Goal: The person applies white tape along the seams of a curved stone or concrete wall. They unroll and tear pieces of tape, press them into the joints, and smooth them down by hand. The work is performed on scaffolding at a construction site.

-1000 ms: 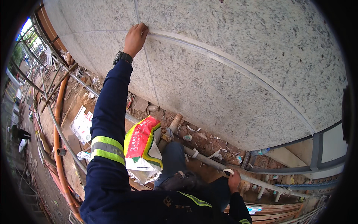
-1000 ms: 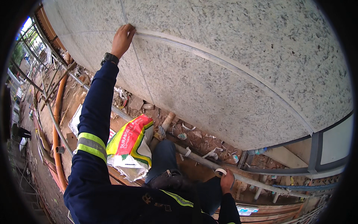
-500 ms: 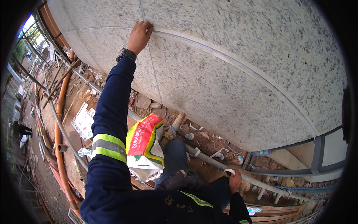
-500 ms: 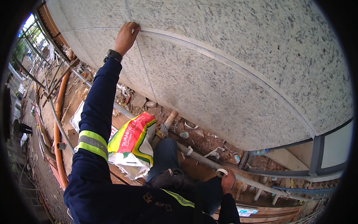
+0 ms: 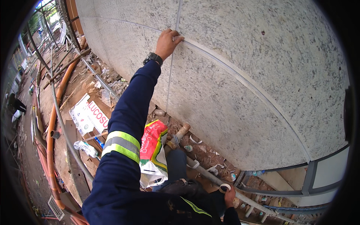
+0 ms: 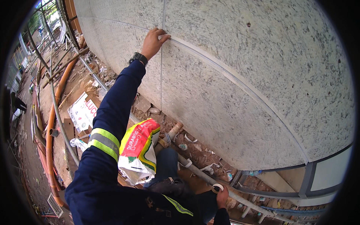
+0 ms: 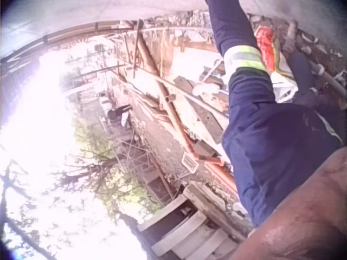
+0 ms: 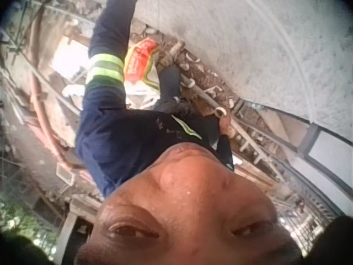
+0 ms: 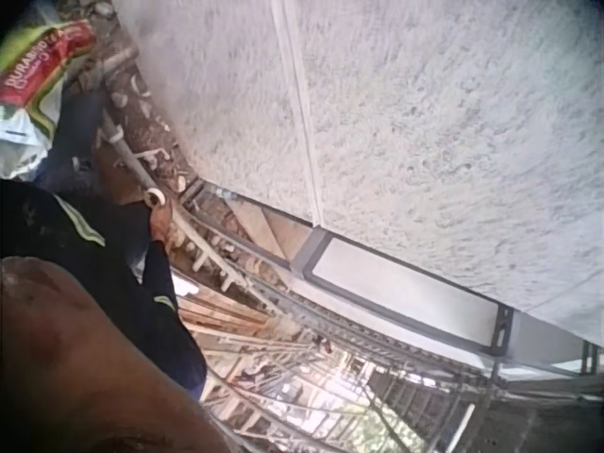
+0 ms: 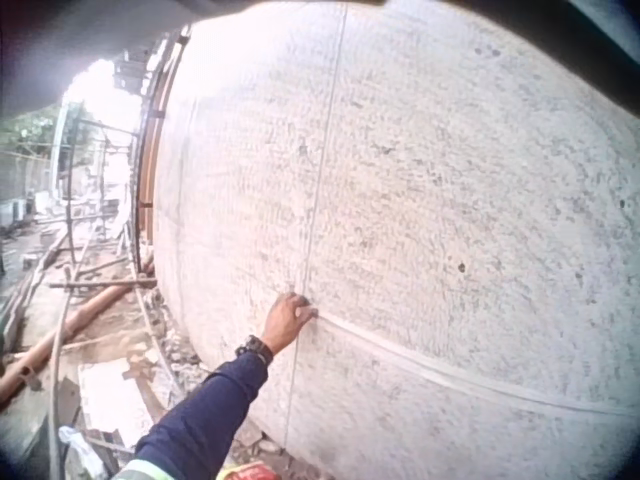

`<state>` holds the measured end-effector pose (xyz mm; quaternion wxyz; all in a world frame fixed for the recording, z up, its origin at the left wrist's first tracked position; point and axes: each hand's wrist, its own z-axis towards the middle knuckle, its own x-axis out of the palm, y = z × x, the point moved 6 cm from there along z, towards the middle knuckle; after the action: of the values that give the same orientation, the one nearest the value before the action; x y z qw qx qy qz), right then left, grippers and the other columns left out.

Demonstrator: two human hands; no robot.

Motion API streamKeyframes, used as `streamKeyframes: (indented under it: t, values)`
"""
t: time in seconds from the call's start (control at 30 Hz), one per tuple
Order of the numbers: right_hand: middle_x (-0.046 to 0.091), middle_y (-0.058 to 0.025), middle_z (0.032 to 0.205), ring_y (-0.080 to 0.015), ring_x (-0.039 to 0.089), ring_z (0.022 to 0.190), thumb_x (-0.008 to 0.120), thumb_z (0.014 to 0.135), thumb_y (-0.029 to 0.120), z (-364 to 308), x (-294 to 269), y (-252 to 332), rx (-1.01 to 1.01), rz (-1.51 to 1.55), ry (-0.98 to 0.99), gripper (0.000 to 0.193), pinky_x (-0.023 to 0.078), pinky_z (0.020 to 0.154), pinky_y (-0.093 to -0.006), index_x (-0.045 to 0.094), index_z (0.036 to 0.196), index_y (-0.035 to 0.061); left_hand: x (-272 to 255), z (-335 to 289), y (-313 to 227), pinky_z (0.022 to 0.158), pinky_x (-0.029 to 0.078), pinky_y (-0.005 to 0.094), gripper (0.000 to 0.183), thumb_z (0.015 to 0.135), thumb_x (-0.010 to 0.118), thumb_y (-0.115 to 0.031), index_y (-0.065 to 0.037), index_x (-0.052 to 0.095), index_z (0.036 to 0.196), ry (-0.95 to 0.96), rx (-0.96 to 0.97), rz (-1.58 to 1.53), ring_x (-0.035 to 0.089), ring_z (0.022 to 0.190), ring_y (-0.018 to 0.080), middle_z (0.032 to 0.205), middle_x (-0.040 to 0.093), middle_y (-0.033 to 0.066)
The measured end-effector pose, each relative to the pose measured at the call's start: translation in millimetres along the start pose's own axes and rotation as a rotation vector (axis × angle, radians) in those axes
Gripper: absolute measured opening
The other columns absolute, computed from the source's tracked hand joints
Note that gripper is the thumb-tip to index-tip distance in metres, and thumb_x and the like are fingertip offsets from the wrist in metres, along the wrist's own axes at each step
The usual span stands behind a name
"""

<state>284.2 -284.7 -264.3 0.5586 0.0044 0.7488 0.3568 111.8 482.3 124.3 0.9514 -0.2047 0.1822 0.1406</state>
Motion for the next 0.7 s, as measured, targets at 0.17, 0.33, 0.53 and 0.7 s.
streamKeyframes:
  t: [0.17,0.33,0.53,0.7]
  values:
    - [0.067,-0.0261,0.113,-0.0431,0.063,0.11,0.059,0.092,0.007,-7,2,8,0.021,-0.009,-0.001,0.029,0.048,0.097,-0.0467,0.063,0.119,-0.0038,3,-5,5,0.084,0.048,0.0429,0.028,0.091,0.072,-0.032,-0.005,0.073,0.096,-0.004,-0.055,-0.077,0.06,0.094,0.0335,0.095,0.062,0.0128]
    - [0.066,-0.0268,0.109,-0.0462,0.061,0.106,0.061,0.09,0.007,-6,12,-13,-0.018,-0.063,0.012,0.025,0.047,0.094,-0.05,0.063,0.114,-0.0016,3,-5,6,0.083,0.048,0.0433,0.026,0.091,0.072,-0.03,-0.004,0.072,0.096,-0.007,-0.06,-0.104,0.059,0.093,0.0331,0.092,0.061,0.0127]
    - [0.067,-0.0263,0.108,-0.0459,0.061,0.105,0.062,0.089,0.008,-5,19,-20,-0.028,-0.13,-0.018,0.025,0.047,0.094,-0.0511,0.064,0.113,-0.0003,1,-5,5,0.085,0.048,0.0455,0.022,0.09,0.071,-0.025,-0.004,0.072,0.096,-0.008,-0.097,-0.111,0.059,0.096,0.0354,0.091,0.061,0.014]
    - [0.066,-0.0258,0.107,-0.0458,0.061,0.105,0.063,0.089,0.009,-6,15,-12,0.002,-0.148,-0.005,0.025,0.047,0.094,-0.051,0.064,0.112,-0.0004,1,-6,4,0.085,0.048,0.0457,0.022,0.09,0.071,-0.026,-0.004,0.072,0.095,-0.006,-0.114,-0.12,0.059,0.096,0.0356,0.091,0.061,0.0141]
